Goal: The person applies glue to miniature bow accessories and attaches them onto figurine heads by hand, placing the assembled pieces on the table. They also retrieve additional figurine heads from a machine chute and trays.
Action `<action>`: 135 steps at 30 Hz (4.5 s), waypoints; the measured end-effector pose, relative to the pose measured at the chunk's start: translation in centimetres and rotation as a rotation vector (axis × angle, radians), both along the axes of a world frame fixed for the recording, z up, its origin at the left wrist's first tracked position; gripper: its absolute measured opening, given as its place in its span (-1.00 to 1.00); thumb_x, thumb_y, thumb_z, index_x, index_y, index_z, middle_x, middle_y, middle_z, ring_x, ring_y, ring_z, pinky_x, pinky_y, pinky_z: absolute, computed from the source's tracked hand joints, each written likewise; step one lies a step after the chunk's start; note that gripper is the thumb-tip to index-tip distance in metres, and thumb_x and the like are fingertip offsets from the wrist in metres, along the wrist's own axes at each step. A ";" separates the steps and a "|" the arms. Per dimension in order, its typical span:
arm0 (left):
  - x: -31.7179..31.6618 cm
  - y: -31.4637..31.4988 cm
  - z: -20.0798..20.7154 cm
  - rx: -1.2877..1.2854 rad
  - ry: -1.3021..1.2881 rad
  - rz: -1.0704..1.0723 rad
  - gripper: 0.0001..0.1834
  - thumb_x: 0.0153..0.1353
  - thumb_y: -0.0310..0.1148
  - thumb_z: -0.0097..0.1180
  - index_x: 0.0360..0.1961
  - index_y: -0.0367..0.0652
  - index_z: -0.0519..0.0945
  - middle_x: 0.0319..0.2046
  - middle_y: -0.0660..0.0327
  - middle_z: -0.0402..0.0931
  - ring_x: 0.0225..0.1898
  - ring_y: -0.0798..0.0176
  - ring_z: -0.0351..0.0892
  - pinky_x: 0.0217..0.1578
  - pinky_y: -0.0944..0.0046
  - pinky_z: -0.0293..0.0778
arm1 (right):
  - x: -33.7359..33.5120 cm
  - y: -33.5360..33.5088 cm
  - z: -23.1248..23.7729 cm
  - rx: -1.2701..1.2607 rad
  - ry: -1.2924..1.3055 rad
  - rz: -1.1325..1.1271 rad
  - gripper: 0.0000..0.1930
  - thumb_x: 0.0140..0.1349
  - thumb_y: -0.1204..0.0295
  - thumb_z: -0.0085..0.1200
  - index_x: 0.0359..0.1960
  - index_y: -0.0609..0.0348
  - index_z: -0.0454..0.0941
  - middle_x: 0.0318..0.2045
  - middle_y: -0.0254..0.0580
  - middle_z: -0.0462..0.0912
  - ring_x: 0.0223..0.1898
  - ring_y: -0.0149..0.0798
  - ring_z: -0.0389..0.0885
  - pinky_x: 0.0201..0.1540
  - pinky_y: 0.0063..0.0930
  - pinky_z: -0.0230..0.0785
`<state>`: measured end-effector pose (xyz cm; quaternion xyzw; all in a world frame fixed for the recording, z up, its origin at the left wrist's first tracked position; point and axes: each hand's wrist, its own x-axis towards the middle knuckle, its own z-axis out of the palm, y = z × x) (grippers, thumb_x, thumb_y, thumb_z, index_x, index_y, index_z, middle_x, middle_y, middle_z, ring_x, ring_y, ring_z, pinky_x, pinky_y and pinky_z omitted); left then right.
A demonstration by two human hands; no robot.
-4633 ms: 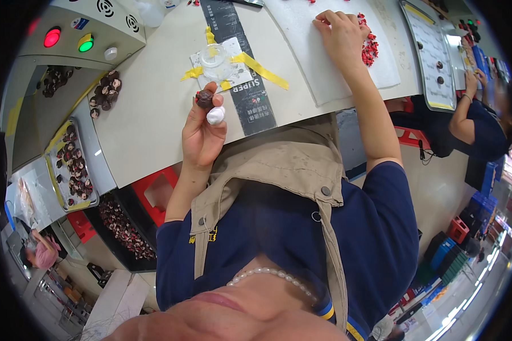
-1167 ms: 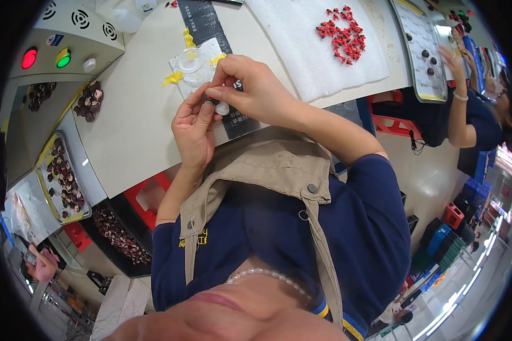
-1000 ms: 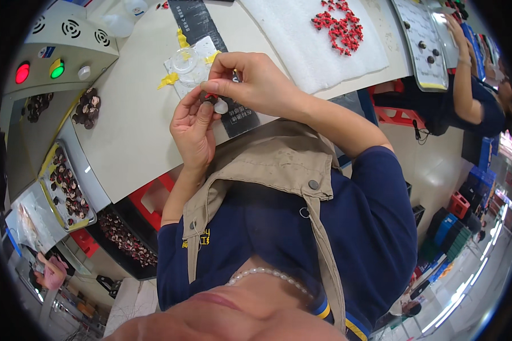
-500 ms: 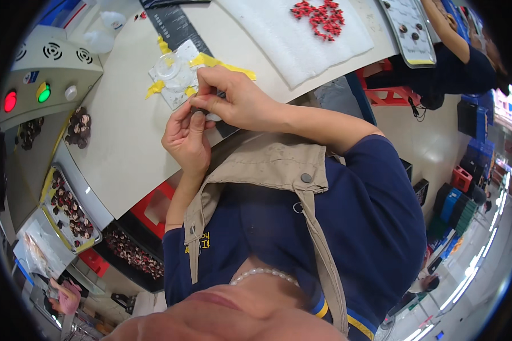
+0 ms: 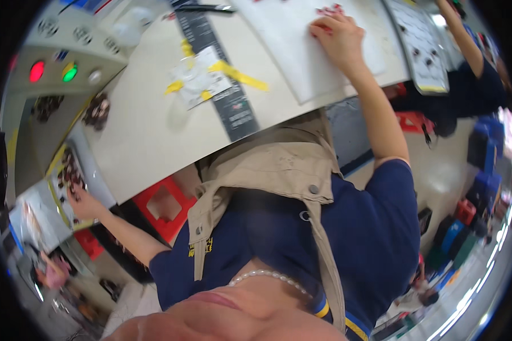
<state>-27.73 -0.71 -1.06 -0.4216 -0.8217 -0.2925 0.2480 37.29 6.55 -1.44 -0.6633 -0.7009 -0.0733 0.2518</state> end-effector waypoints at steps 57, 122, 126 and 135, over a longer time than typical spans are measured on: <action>32.5 0.1 -1.1 -0.132 -2.222 -1.073 -0.61 0.18 -0.52 0.06 0.06 -0.27 0.39 -0.09 0.19 0.48 -0.13 0.45 0.47 -0.23 0.48 0.45 | -15.9 -1.9 6.3 -0.354 0.476 0.666 -0.91 0.07 0.56 0.09 -0.49 0.27 0.43 -0.50 -0.21 0.42 -0.40 -0.26 0.43 -0.33 -0.47 0.29; 13.8 8.4 0.9 -0.362 0.080 -0.579 -0.73 0.05 -0.13 0.17 -0.22 0.08 0.57 -0.28 0.33 0.56 -0.26 0.29 0.52 -0.14 0.17 0.19 | -0.2 3.1 4.7 -0.583 0.023 0.230 -0.87 0.14 0.46 0.03 -0.35 0.27 0.50 -0.65 -0.24 0.50 -0.62 -0.44 0.44 -0.53 -0.53 0.30; 13.0 8.3 0.2 -0.326 0.097 -0.677 -0.76 0.07 -0.22 0.15 -0.21 0.03 0.55 -0.24 0.30 0.56 -0.22 0.27 0.53 -0.12 0.12 0.21 | -0.9 1.7 4.1 -0.491 0.226 0.162 -0.83 0.17 0.41 0.02 -0.21 0.13 0.53 -0.56 -0.20 0.54 -0.52 -0.49 0.44 -0.41 -0.60 0.32; 22.0 1.8 2.1 -0.019 -1.443 -1.085 -0.69 0.11 -0.60 0.08 -0.07 -0.29 0.44 -0.11 0.15 0.46 -0.17 0.41 0.43 -0.25 0.43 0.43 | -1.7 1.2 3.4 -0.535 0.910 0.288 -0.81 0.17 0.38 0.12 -0.25 0.20 0.52 -0.36 -0.37 0.57 -0.29 -0.52 0.50 -0.18 -0.67 0.33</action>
